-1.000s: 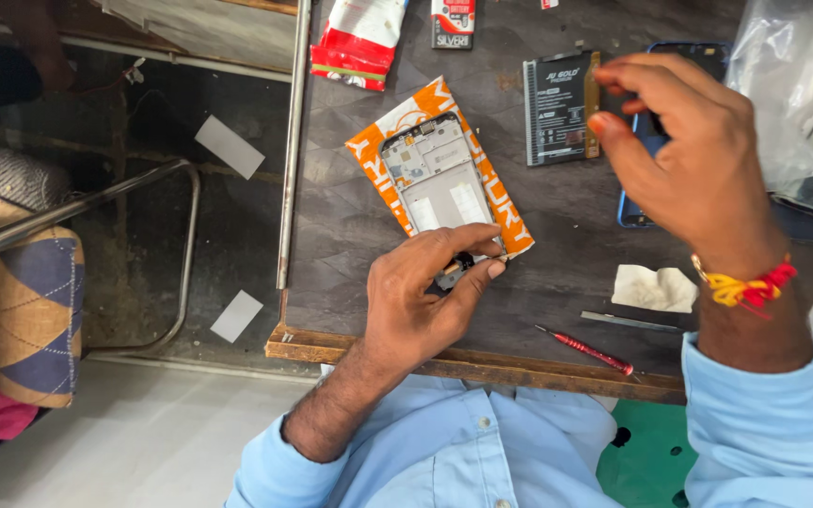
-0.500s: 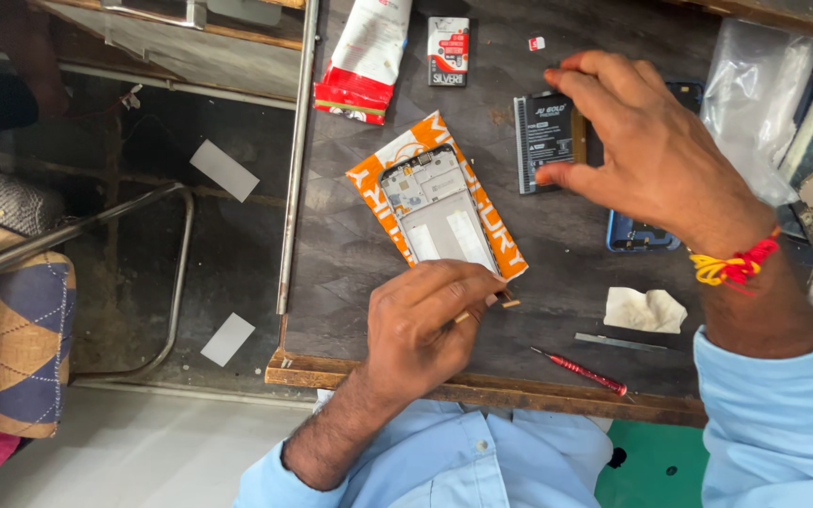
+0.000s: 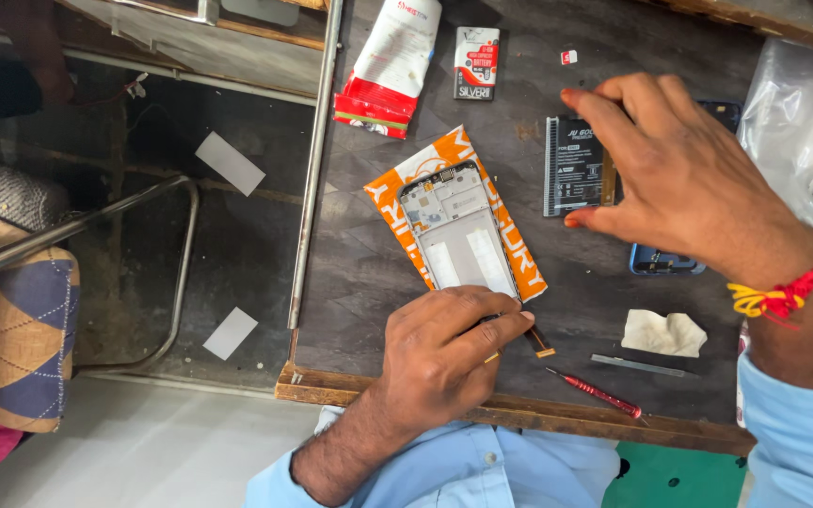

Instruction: The person disassembles a mobile phone by removing the battery and internal circuit boards, cleans the components with a brush, and then begins to reassemble the internal parts and battery into the frame.

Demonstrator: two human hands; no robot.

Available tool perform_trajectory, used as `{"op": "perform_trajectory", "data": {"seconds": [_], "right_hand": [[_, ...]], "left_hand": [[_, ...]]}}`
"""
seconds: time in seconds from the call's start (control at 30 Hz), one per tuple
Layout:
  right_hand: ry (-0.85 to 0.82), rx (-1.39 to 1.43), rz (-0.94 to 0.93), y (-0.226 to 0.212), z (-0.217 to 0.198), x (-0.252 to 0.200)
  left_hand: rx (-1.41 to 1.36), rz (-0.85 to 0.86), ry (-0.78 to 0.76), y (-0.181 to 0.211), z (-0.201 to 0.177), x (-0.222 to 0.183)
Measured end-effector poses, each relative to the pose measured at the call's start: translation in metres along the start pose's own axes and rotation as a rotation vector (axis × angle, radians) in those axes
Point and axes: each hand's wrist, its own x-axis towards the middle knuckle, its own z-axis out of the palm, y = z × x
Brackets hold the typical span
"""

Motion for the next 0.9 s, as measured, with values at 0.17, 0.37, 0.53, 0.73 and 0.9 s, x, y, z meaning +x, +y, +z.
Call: {"op": "perform_trajectory", "data": {"seconds": [0.17, 0.37, 0.53, 0.73, 0.9], "right_hand": [[0.016, -0.045, -0.064, 0.008, -0.001, 0.006], [-0.057, 0.148, 0.058, 0.010, 0.006, 0.005], [-0.004, 0.377, -0.010, 0.027, 0.014, 0.013], [-0.081, 0.651, 0.207, 0.032, 0.018, 0.011], [-0.171, 0.725, 0.354, 0.018, -0.004, 0.007]], "left_hand": [[-0.004, 0.005, 0.013, -0.001, 0.001, 0.000], [0.027, 0.004, 0.024, 0.001, 0.001, -0.001], [0.042, 0.021, 0.005, 0.001, -0.001, -0.002], [0.040, 0.032, -0.003, 0.000, -0.003, -0.004], [0.061, 0.057, 0.007, -0.001, -0.001, -0.005]]}}
